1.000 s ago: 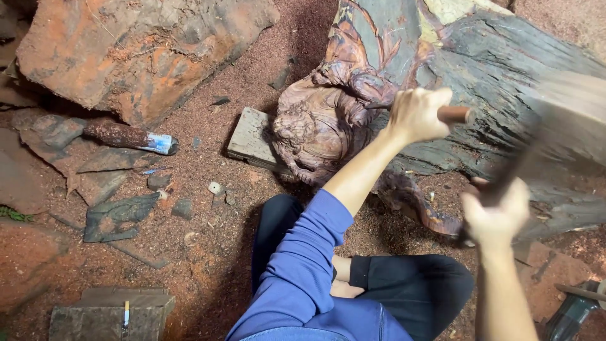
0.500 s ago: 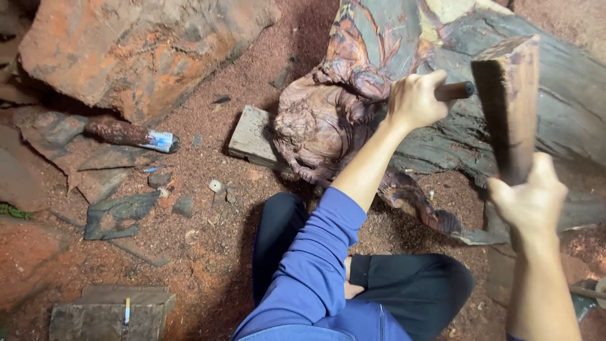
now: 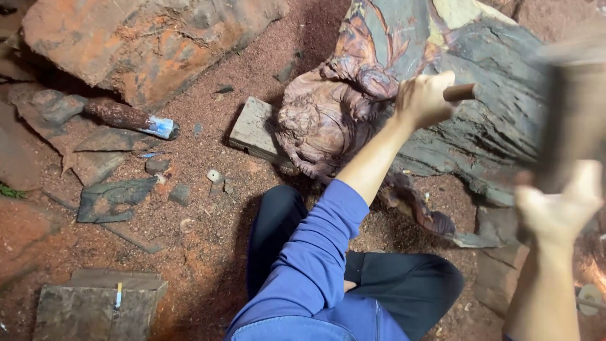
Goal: Carving a detailed wooden sculpture using a hand chisel and a wooden mallet.
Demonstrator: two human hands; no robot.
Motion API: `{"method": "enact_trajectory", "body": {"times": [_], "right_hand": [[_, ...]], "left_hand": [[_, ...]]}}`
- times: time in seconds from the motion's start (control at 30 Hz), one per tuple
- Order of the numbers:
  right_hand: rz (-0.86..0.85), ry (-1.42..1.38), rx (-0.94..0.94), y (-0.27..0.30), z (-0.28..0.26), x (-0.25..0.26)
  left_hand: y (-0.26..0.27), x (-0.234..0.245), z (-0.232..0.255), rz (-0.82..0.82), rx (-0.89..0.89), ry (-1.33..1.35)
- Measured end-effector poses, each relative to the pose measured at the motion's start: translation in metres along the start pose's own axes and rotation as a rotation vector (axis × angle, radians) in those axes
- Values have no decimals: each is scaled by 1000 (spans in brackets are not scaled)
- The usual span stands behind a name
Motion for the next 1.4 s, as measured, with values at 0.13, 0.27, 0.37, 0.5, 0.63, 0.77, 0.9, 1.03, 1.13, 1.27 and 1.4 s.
{"method": "enact_trajectory", "body": {"times": [0.13,0.27,0.37,0.5,0.63,0.77,0.9,1.03,1.13,1.27,1.4], "right_hand": [[408,-609,-9,-13,26,-21],[-156,-120,-91,-16,-49,-23],[-176,-80,-219,-4,-21,-1],[138,-717,-131,-6,-33,8],[5,-599,-318,-9,-46,-12],[-51,-326,-168,38,-4,-25],[-16,-577,-284,129,-6,-52],[14,-582,-433,201,5,-75],[47,-646,-479,229,18,-86],[-104,-828,-596,252,33,-110],[-76,-737,-529,232,27,-104]], "left_hand": [[2,0,-2,-81,203,-74],[3,-2,-4,-57,140,-36],[4,1,-4,-89,218,-36],[-3,6,4,-67,183,-45],[-5,14,10,-135,270,-37],[-2,37,17,292,-114,10],[35,51,82,343,-312,-8],[66,14,85,87,-228,-151],[57,12,91,34,-226,-155],[38,13,85,81,-329,-190],[17,27,83,165,-290,-187]]}}
Point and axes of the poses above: each hand's wrist, its own y-axis away from the middle knuckle, its own x-axis out of the back of the hand, z = x × y, the point moved 3 cm from there along -y, towards the middle knuckle, and after that the axes turned 7 degrees about y, right-handed, at the moved point
